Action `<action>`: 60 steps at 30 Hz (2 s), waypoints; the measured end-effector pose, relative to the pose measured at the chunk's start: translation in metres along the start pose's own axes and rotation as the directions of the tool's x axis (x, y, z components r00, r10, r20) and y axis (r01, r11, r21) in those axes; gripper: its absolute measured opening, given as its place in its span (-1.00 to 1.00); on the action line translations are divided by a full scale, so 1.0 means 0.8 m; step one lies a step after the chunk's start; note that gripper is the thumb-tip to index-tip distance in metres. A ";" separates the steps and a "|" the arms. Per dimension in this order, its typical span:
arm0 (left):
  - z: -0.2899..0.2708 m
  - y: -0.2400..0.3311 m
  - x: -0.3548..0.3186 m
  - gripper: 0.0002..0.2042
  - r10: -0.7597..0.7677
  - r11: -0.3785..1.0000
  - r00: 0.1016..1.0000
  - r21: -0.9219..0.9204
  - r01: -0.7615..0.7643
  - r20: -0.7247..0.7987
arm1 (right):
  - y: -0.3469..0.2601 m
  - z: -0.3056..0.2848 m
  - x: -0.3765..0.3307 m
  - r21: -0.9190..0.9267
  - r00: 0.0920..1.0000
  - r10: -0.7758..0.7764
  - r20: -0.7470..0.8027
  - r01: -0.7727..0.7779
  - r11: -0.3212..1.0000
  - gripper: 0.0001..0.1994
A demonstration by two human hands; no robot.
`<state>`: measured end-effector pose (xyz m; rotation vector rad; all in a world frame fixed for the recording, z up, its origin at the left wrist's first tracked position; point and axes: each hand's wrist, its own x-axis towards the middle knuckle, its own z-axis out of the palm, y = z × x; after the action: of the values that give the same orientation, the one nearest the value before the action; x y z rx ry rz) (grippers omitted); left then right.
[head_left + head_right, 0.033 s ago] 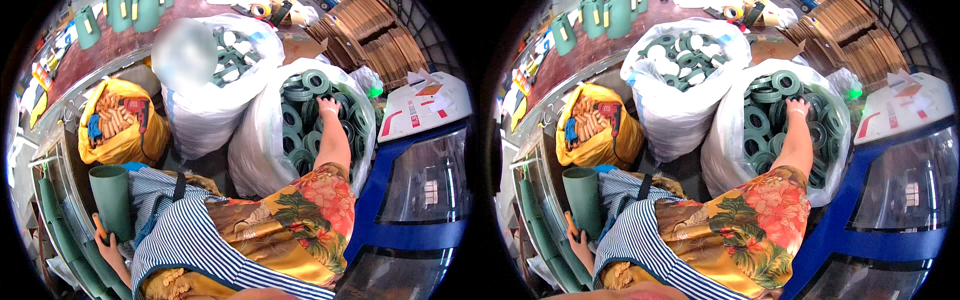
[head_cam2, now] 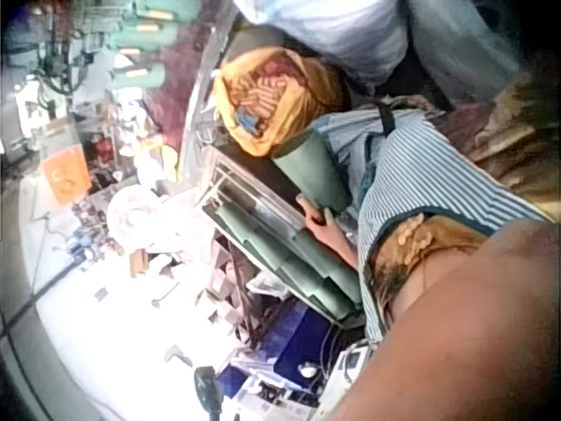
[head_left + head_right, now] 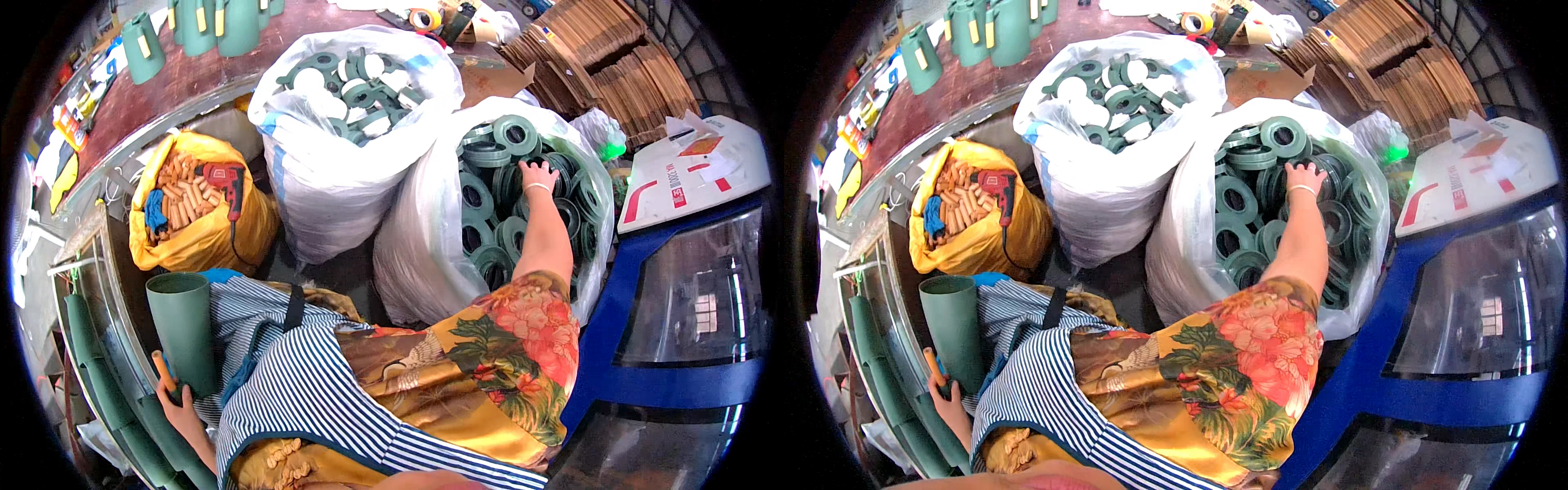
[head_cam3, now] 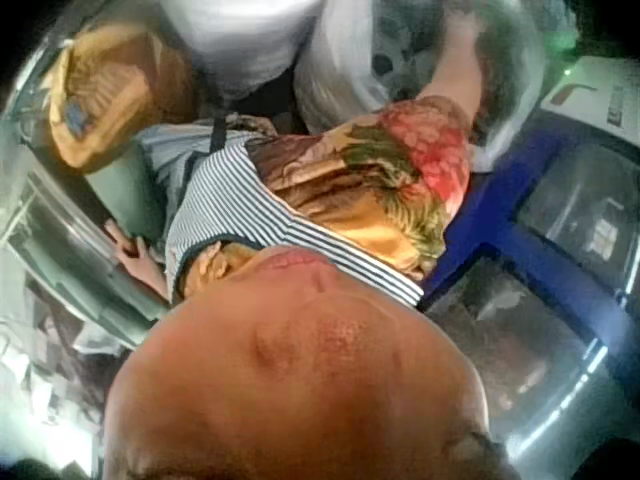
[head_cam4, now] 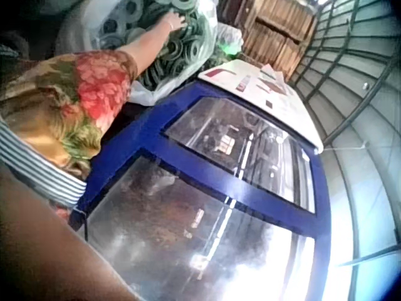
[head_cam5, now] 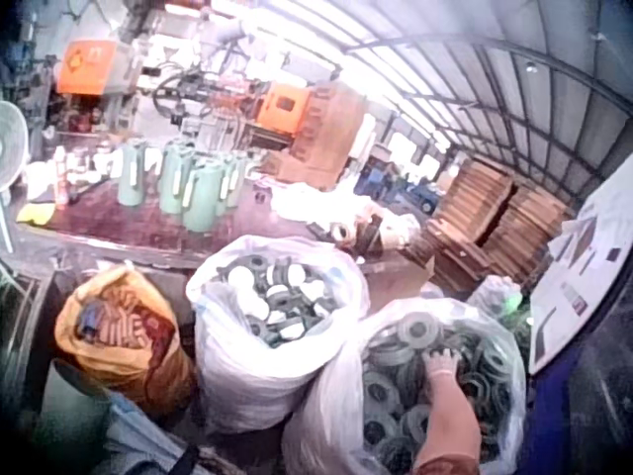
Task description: The person uses a red power drill to create holes in green plastic containers, attaches orange handles to them by hand, and wipes the containers with a blue cloth before placing them on a metal rack.
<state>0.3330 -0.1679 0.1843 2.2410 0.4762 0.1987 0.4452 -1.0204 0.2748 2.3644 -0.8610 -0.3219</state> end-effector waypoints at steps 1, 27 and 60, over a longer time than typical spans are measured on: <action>0.001 -0.009 -0.004 -0.60 0.021 1.000 1.000 -0.006 -0.021 -0.023 | 0.001 0.000 0.005 -0.133 0.999 -0.025 -0.045 0.019 0.991 -0.64; -0.041 0.019 -0.113 -0.71 -0.435 0.866 0.653 -0.487 0.115 -0.620 | -0.602 -0.213 -0.374 0.009 -0.315 -0.446 -0.838 0.808 -0.588 -0.52; -0.076 0.046 -0.017 -0.72 -0.591 0.088 0.762 -0.917 0.388 0.266 | -0.530 -0.377 -0.411 -0.066 -0.137 0.057 -0.989 0.062 -0.996 -0.45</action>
<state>0.3129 -0.1530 0.2517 0.7252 0.9004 0.2308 0.5319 -0.4112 0.2636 -1.0107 -1.3645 -0.0649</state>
